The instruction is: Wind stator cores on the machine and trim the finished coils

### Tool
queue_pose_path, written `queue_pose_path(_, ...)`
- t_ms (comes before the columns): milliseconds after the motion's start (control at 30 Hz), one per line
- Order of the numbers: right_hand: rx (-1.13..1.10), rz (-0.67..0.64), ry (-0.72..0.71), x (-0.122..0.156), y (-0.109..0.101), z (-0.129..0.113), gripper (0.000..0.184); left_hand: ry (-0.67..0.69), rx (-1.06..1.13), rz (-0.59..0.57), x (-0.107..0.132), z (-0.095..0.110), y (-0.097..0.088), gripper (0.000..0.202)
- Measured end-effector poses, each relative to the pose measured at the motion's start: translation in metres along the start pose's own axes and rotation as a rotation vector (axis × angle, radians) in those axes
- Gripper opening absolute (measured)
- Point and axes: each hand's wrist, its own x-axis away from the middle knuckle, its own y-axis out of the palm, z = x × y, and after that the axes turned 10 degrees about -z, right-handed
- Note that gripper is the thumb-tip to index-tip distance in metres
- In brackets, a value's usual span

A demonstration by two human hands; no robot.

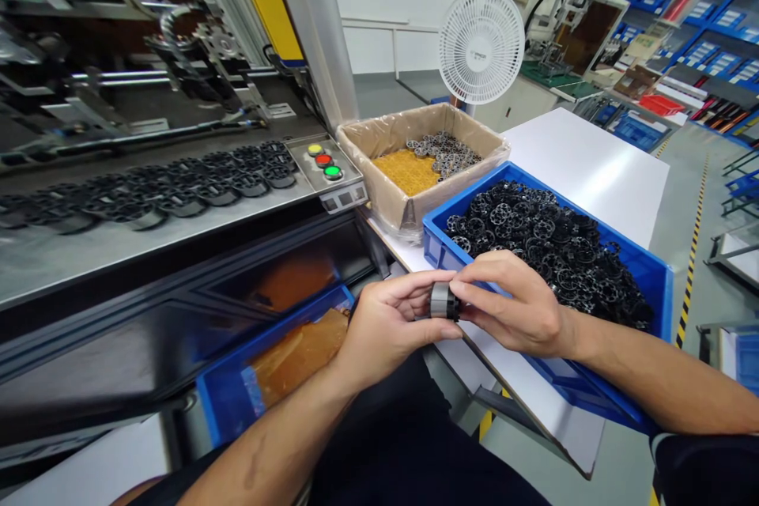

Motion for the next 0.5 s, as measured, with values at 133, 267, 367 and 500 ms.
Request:
queue_pose_path(133, -0.001, -0.009, 0.004, 0.0005, 0.0017, -0.0001, 0.042, -0.01, -0.02, -0.013, 0.0002, -0.0004, -0.0028, 0.05)
queue_pose_path(267, 0.038, 0.001, -0.008, 0.0016, 0.005, -0.0001, 0.042, -0.023, -0.07, -0.011, 0.0005, -0.0016, -0.0051, 0.053)
queue_pose_path(367, 0.036, -0.004, 0.024, 0.0019, 0.0058, 0.0005, 0.041, 0.002, -0.045, -0.011, 0.0001, -0.0031, -0.0054, 0.051)
queue_pose_path(500, 0.088, -0.043, 0.003, 0.0012, 0.0037, 0.0019, 0.034, 0.006, -0.001, -0.012, -0.0006, -0.0039, -0.0059, 0.05)
